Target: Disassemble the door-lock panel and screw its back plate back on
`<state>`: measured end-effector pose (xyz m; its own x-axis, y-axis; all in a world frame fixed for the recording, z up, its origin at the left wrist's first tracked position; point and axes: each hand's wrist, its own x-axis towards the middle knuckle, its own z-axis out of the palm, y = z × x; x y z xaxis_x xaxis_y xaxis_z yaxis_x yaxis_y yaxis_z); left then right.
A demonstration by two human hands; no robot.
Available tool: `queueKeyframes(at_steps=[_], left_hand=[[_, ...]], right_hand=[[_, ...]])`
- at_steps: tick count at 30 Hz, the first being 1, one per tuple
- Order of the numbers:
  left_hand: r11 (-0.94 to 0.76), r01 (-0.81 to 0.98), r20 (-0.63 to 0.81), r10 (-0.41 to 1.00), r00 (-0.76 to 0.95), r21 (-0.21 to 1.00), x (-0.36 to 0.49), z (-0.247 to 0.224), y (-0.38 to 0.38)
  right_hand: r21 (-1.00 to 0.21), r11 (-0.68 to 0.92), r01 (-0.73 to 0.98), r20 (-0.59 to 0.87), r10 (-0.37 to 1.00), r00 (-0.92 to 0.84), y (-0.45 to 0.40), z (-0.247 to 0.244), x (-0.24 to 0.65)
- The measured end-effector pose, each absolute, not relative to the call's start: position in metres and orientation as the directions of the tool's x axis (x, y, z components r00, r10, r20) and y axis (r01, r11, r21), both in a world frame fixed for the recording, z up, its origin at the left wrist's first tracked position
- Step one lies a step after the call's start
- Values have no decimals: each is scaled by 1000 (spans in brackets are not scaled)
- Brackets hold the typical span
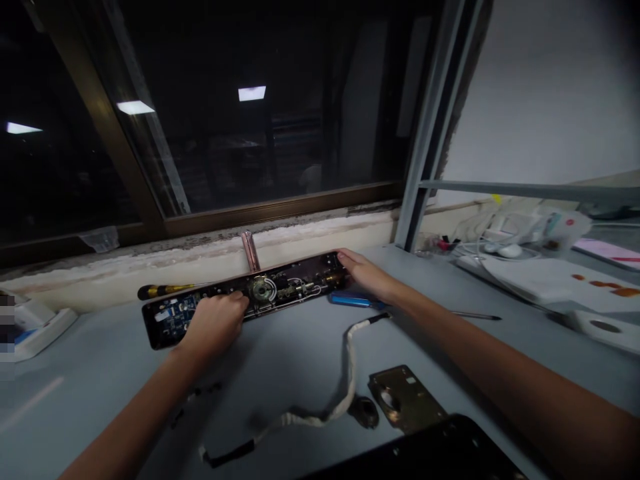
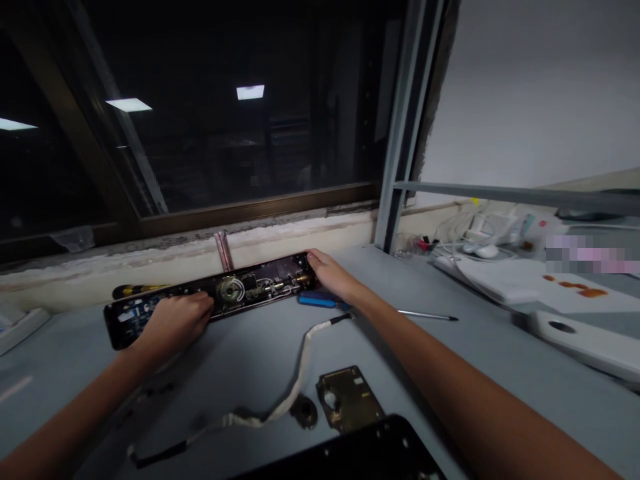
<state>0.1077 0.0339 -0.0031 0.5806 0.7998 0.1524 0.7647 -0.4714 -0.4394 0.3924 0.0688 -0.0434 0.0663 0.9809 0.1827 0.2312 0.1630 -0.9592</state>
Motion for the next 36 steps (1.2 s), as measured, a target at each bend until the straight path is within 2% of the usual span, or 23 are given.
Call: queueKeyframes(at_steps=[8, 12, 16, 23, 29, 32, 36], left_hand=[[-560, 671, 92, 731, 676, -487, 105, -2, 36], [-553, 669, 122, 719, 685, -496, 104, -5, 37], [-564, 623, 178, 648, 741, -542, 100, -6, 37], [-568, 626, 376, 503, 778, -535, 90, -15, 42], [-512, 707, 597, 394, 699, -489, 88, -15, 42], [-498, 741, 603, 443, 664, -450, 88, -12, 45], [-518, 790, 502, 612, 611, -329, 89, -9, 50]], right_hand=[[-960, 165, 225, 183, 981, 63, 69, -44, 391], [-960, 170, 224, 188, 980, 62, 71, -47, 392], [-959, 171, 225, 190, 980, 62, 71, -47, 392], [-953, 189, 237, 210, 976, 65, 73, -47, 394], [-958, 166, 235, 187, 980, 72, 71, -47, 394], [-959, 161, 231, 181, 981, 68, 70, -45, 393], [-960, 159, 232, 180, 981, 71, 69, -43, 392]])
